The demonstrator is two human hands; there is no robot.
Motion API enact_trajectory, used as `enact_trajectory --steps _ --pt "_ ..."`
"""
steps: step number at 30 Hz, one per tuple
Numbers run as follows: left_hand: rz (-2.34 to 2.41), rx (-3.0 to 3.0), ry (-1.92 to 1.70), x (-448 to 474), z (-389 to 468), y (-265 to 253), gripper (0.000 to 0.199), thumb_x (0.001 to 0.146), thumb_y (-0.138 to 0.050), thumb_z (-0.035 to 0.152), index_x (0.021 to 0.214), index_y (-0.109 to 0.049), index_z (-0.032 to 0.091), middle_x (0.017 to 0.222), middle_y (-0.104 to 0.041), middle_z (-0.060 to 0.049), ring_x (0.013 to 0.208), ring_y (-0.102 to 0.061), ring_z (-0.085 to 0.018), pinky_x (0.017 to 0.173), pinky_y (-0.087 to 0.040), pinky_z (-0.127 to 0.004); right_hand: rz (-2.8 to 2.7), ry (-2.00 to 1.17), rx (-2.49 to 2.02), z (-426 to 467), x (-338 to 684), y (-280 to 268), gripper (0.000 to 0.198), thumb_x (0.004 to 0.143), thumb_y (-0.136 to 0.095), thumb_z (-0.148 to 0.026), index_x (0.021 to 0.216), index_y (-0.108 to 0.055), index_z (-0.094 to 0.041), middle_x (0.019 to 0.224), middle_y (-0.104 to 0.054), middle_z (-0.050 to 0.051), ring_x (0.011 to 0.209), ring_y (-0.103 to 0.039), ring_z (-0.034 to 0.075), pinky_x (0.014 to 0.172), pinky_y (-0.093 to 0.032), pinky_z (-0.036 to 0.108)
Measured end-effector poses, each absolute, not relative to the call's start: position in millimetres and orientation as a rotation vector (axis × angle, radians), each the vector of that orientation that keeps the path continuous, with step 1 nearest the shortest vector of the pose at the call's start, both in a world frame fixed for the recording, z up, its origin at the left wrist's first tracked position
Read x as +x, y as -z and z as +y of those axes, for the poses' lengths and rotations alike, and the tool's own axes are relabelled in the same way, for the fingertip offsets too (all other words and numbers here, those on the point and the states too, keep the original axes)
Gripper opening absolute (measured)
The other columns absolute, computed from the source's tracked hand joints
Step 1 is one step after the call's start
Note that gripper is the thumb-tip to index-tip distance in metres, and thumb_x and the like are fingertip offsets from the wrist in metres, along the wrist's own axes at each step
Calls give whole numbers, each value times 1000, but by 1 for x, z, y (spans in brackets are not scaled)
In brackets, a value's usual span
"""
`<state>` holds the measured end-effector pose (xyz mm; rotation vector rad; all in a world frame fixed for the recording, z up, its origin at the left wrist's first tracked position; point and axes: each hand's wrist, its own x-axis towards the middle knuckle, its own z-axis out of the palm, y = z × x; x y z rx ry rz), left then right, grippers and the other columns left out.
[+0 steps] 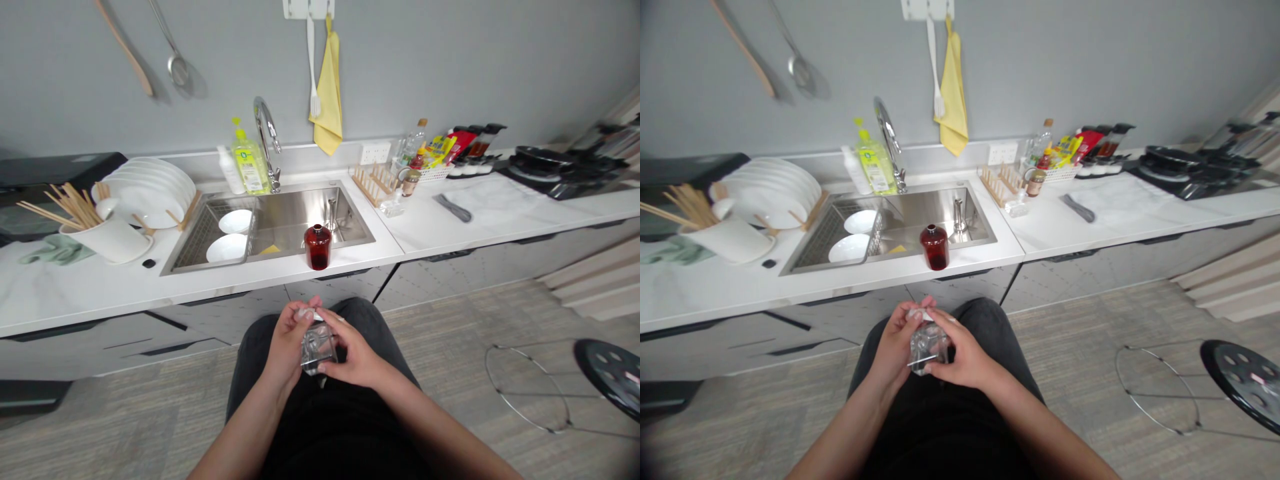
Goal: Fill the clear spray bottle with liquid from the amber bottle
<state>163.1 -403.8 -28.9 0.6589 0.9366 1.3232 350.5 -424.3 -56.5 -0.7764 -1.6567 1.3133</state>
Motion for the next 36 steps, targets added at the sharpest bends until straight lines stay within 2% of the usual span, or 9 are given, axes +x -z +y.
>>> enact_trajectory --steps 4,9,14,18,23,27,30,34,36 --pt "945 691 -1332 164 -405 30 52 84 -104 52 107 -66 24 148 -83 -18 145 -78 -36 114 -68 -52 -1655 -1318 -786 -425 352 64 117 86 -100 -23 186 -42 -41 190 -45 15 161 -64 41 111 -72 51" --pt "945 726 -1335 163 -406 30 51 89 -100 54 110 -65 25 151 -82 -18 147 -77 -36 114 -67 -52 -1678 -1273 -805 -425 353 68 118 86 -100 -22 186 -41 -40 189 -48 14 162 -63 41 118 -68 54" --pt "950 684 -1484 156 -397 28 52 86 -103 54 107 -65 25 141 -85 -14 136 -82 -34 111 -64 -46 -1672 -1257 -741 -426 349 62 112 87 -99 -20 184 -46 -37 185 -53 16 150 -72 38 107 -72 47" --pt "986 708 -1710 123 -382 25 49 82 -107 48 102 -69 23 122 -88 -9 117 -85 -25 93 -59 -30 -1675 -1258 -674 -425 350 57 107 88 -96 -17 182 -49 -39 183 -56 15 132 -81 31 102 -73 43" --pt "993 599 -1915 59 -360 20 43 81 -107 38 93 -69 21 119 -89 -8 89 -80 -14 76 -56 -22 -1661 -1275 -658 -422 352 59 103 92 -95 -18 181 -49 -41 181 -59 14 135 -79 32 103 -72 44" --pt "1019 346 -1972 17 -350 13 26 91 -96 28 101 -75 17 119 -87 -11 93 -80 -13 69 -57 -16 -1658 -1310 -645 -419 346 63 101 91 -96 -20 180 -51 -42 180 -59 14 143 -75 35 104 -72 45" --pt "1006 254 -1995 -18 -350 5 12 97 -84 16 106 -75 15 127 -84 -13 105 -81 -14 78 -63 -15 -1674 -1317 -635 -418 341 68 102 90 -98 -21 179 -53 -41 180 -59 15 149 -72 37 105 -72 47" --pt "994 306 -2120 -79 -346 -2 34 90 -79 1 121 -70 12 134 -78 -16 123 -79 -18 99 -68 -19 -1651 -1351 -644 -415 345 74 102 92 -99 -25 180 -50 -42 181 -58 16 139 -78 34 105 -72 48" --pt "1080 368 -2202 -114 -340 -1 29 95 -76 -1 120 -66 10 126 -76 -13 120 -78 -16 100 -68 -19 -1630 -1366 -664 -413 349 75 99 94 -98 -27 180 -50 -42 181 -58 16 129 -82 31 104 -72 47"
